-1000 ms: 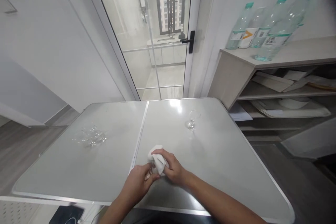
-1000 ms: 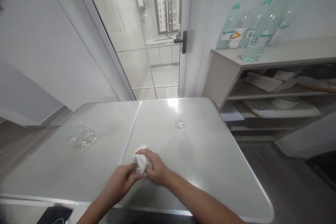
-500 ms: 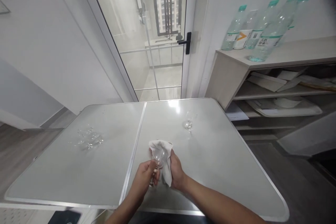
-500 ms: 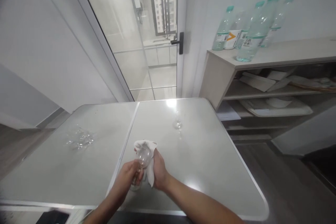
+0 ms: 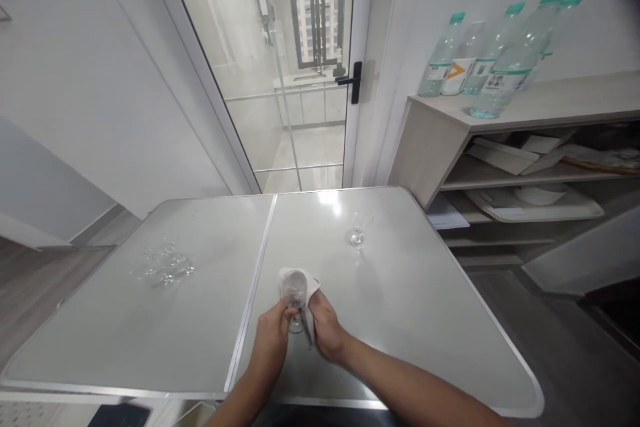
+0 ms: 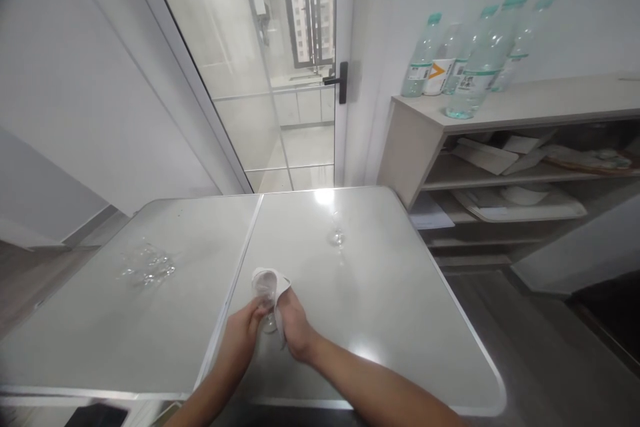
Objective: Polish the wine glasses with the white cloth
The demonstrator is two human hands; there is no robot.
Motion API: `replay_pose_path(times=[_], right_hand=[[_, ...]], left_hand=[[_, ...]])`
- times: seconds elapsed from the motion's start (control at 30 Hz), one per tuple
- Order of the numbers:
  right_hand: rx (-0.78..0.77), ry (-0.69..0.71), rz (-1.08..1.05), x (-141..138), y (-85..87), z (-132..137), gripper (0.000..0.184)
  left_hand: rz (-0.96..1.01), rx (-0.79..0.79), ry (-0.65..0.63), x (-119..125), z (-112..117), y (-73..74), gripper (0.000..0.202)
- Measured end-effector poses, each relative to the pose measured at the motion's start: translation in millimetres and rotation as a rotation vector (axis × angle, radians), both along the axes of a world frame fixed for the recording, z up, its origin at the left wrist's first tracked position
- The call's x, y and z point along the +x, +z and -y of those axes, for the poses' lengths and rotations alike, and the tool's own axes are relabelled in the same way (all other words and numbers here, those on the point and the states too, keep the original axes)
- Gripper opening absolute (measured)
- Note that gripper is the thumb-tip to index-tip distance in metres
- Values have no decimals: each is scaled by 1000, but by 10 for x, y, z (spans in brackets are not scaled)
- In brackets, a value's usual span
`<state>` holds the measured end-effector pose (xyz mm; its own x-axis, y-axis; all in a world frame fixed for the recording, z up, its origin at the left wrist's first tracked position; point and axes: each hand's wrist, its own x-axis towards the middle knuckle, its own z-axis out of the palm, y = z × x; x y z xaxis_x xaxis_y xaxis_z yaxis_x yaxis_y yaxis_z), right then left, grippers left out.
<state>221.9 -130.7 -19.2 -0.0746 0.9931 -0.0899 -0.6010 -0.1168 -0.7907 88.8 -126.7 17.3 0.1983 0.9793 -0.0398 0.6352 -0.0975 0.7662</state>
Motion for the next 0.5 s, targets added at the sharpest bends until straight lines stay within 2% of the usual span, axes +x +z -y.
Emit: replay_pose_path(times=[0.13,0.2,0.27,0.4,0.5], right_hand=[[104,63,101,72,102,6,60],[210,132,195,116,173,-2,61],[330,203,279,152,224,-13,59],[488,229,375,160,207,-26,53],[474,192,422,138,133,-45,57]], left_hand=[[-324,36,-74,-152,-59,10,35],[-512,43,-91,-229,-96,42,32],[-614,29,-94,-287,-126,70,32],[-600,16,-70,-301,-146,96,30],[-528,-10,-86,-251,-132,134,31]])
